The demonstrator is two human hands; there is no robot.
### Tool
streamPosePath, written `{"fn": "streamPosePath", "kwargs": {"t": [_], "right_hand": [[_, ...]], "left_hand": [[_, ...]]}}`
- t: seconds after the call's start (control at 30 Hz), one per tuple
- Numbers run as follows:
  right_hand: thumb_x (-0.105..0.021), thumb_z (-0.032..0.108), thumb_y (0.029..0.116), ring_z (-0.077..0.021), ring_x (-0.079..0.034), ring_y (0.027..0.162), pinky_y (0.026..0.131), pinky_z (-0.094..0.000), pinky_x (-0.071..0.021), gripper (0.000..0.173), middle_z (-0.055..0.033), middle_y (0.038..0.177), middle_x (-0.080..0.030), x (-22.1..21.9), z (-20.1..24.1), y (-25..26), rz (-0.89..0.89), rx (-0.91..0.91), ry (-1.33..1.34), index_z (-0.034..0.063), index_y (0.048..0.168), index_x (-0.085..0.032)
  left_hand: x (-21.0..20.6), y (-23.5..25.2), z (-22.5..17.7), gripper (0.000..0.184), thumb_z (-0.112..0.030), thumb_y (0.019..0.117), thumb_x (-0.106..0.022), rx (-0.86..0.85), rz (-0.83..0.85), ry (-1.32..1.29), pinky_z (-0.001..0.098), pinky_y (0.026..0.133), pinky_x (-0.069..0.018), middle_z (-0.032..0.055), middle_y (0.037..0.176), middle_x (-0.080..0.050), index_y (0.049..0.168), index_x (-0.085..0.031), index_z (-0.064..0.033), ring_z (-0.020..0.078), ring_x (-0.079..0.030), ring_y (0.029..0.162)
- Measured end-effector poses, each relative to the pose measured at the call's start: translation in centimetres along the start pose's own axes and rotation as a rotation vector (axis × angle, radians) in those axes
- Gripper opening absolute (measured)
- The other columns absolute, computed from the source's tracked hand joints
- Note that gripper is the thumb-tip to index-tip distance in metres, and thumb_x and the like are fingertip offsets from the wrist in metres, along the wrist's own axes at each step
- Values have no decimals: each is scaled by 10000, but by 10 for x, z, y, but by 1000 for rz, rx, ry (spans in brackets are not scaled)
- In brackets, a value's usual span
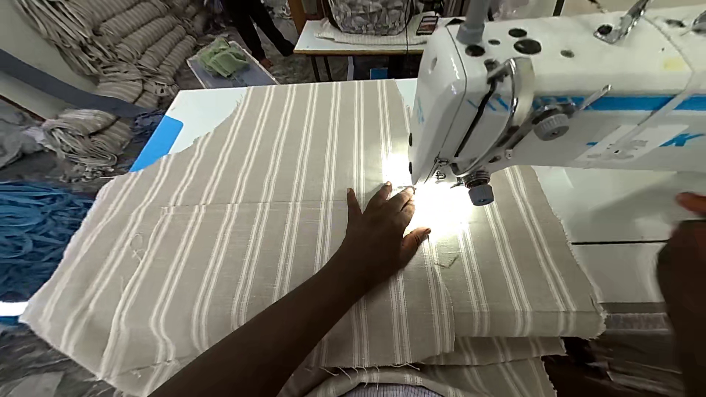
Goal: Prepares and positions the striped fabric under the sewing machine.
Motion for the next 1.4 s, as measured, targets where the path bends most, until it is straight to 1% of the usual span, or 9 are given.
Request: {"fn": "streamPosePath", "kwargs": {"t": [0.17,0.3,0.43,0.93,1.03,1.1,1.17,1.23,1.4], "right_hand": [[-719,422,923,-162,-652,598,544,-428,-569,402,1,760,-687,-98,170,-66,601,-31,262,131,1189,-642],[-715,363,931,-39,-592,566,501,-247,-523,251,78,734,-657,-89,174,-117,689,-147,514,181,1102,-734],[-786,227,910,-46,-605,571,483,-219,-524,256,43,767,-685,-74,160,-159,680,-301,767,98,1124,-730],[-632,213,1014,-26,-650,659,567,-192,-550,165,49,871,-735,-89,168,-182,668,-316,806,132,1116,-733],[-641,232,1014,-18,-641,634,547,-189,-543,173,58,859,-739,-91,164,-184,643,-288,817,139,1121,-740],[-645,236,1009,-11,-630,621,538,-192,-539,171,67,847,-733,-91,163,-186,624,-291,805,148,1120,-740],[-650,243,1008,-13,-624,609,529,-207,-538,167,69,841,-730,-92,163,-186,616,-294,793,154,1119,-738],[-637,263,1011,-28,-606,584,513,-235,-525,170,64,808,-713,-94,162,-186,607,-264,764,161,1109,-730],[-587,318,1047,-129,-656,702,669,-354,-582,303,-28,870,-704,-75,165,-182,763,-133,770,146,1280,-677]], "left_hand": [[12,-20,17,629,-656,1021,-389,21,18,-57,726,1211,-142,-63,1638,-395,1493,-546,-271,269,-252,1563],[58,-141,167,617,-559,1065,-338,442,-23,69,821,1082,-262,99,1645,-378,1585,-428,-239,448,-314,1508],[84,-235,282,813,-773,977,-272,831,-58,106,919,1016,-87,118,1704,-236,1640,-293,-302,577,-112,1520],[86,-216,308,926,-905,874,-173,828,22,132,903,1034,-74,59,1730,-162,1647,-200,-396,509,-60,1555],[100,-196,274,769,-661,1015,-388,712,-52,173,889,1029,-194,303,1618,-306,1581,-416,-142,624,-230,1461],[101,-157,183,503,-313,994,-635,490,-132,17,790,980,-388,381,1357,-520,1335,-600,56,604,-490,1253],[65,-116,78,484,-456,921,-719,259,-39,-182,593,830,-568,211,1070,-679,1093,-701,-4,382,-675,986],[28,-68,7,577,-669,857,-688,30,53,-194,524,729,-572,78,901,-707,967,-736,-104,270,-691,845],[29,43,22,481,-518,945,-682,-46,49,-71,658,778,-527,184,1004,-714,1101,-731,-66,393,-689,928]]}}
Point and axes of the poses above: each hand's wrist, its own y-axis towards the middle knuckle, its own x-axis out of the back of the hand, z = x × y, the point moved 6 cm from there along y, towards the middle knuckle
